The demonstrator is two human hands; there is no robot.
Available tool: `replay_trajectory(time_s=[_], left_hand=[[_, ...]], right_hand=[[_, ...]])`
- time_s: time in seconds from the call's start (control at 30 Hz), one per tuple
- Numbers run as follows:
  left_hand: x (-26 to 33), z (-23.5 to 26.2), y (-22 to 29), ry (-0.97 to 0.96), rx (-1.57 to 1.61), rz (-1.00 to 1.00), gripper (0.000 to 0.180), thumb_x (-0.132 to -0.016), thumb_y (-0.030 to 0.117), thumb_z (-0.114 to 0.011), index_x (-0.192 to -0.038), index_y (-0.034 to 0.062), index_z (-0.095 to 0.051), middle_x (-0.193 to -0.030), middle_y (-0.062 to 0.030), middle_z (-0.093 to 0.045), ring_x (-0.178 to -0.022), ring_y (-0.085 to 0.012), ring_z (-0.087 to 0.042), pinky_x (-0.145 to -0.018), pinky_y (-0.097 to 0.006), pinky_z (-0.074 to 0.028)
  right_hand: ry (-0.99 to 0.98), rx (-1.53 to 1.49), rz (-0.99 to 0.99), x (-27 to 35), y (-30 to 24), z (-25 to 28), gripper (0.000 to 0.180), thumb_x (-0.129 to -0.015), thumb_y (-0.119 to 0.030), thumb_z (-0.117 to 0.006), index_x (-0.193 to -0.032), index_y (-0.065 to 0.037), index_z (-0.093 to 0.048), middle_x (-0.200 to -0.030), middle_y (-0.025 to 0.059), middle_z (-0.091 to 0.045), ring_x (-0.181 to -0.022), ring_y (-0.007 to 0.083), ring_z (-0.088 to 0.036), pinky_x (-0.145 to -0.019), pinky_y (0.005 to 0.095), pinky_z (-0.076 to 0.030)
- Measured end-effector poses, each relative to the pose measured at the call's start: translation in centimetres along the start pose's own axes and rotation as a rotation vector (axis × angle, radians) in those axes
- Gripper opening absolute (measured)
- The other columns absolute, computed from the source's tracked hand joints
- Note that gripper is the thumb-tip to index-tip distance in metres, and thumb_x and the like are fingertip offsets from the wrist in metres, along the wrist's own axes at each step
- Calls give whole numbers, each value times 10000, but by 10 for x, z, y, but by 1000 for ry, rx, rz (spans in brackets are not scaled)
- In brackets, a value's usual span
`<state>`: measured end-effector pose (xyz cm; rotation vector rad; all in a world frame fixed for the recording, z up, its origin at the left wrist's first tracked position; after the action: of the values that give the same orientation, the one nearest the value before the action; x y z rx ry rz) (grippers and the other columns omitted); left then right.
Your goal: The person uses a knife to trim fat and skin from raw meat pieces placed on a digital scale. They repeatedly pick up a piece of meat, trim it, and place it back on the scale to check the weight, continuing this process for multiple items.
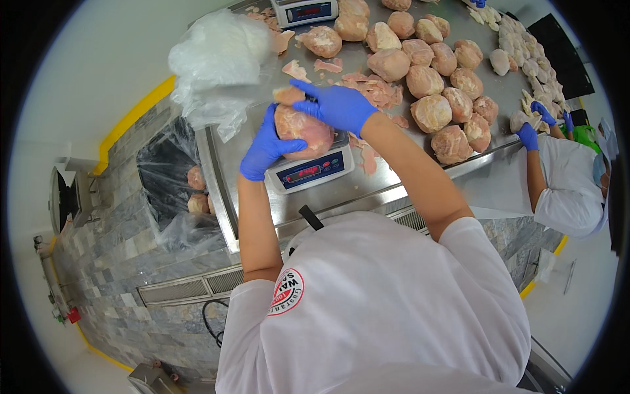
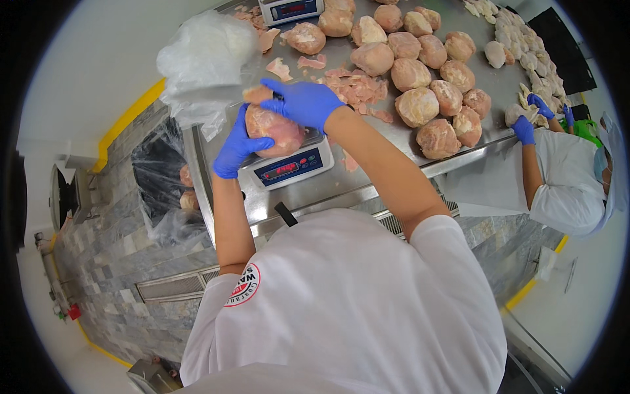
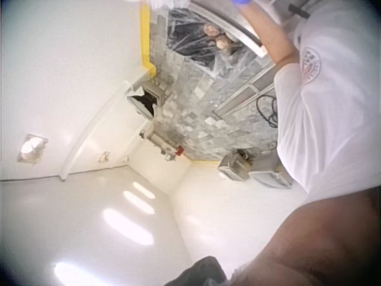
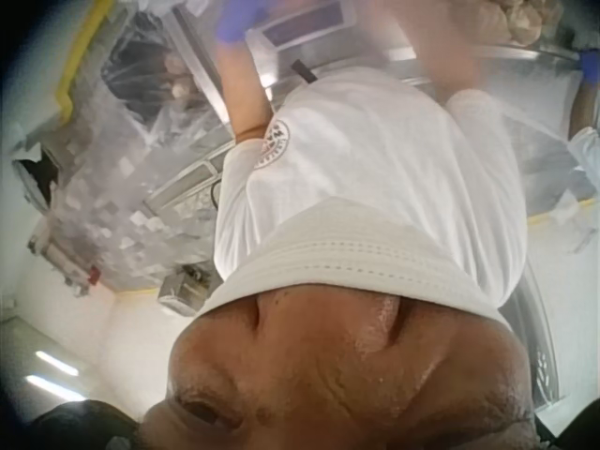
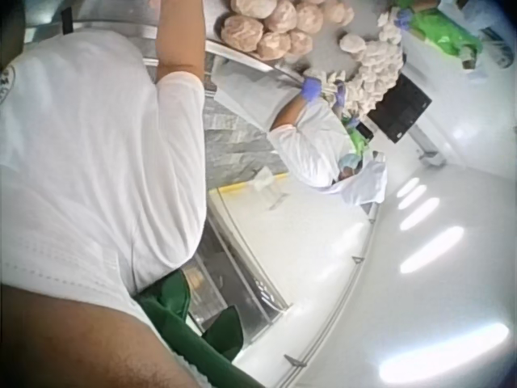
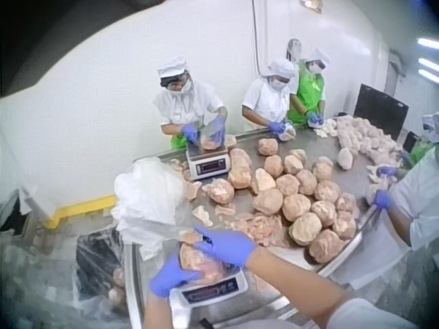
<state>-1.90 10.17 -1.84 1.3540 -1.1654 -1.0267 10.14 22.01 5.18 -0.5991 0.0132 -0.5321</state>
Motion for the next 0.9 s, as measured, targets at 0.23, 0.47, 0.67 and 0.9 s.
replay_trajectory(time_s=[0.23, 0.47, 0.67, 0.9], left_hand=[[33, 31, -13, 382, -139, -201, 1110, -785, 281, -840, -1624, 117, -133, -1635, -144, -237, -1504, -303, -259, -1202, -500, -245], [70, 38, 18, 539, -130, -188, 686, -988, 262, -630, -1560, 42, -321, -1552, -139, -393, -1435, -265, -372, -1172, -386, -299], [79, 28, 40, 614, -177, -210, 758, -939, 303, -713, -1539, 23, -342, -1546, -202, -385, -1431, -317, -381, -1144, -430, -345], [38, -24, 17, 783, -521, -48, 878, -818, 384, -828, -1466, -38, -410, -1408, -223, -474, -1302, -335, -498, -1067, -421, -433]], right_hand=[[395, -577, -124, 22, 116, -35, 695, -994, -466, -591, -1558, -126, -370, -916, 71, -683, -727, 181, -636, -652, 333, -502], [284, -803, -504, 90, 149, -47, 785, -930, -345, -724, -1587, -162, -336, -718, -14, -495, -530, 54, -390, -456, 236, -331], [298, -1006, -543, 103, 163, -46, 714, -927, -305, -720, -1547, -141, -407, -663, -19, -497, -506, 74, -441, -447, 248, -356], [392, -1178, -461, 102, 160, -61, 735, -926, -179, -650, -1568, -94, -303, -664, 2, -512, -501, 94, -467, -465, 269, -404]])
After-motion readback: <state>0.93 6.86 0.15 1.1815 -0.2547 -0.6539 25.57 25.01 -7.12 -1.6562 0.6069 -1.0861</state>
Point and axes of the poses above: each hand's wrist, its own x-axis away from the middle knuckle, its own z-axis out of the back of the hand, y = z × x, the point moved 6 cm from there along -x, towards the middle knuckle
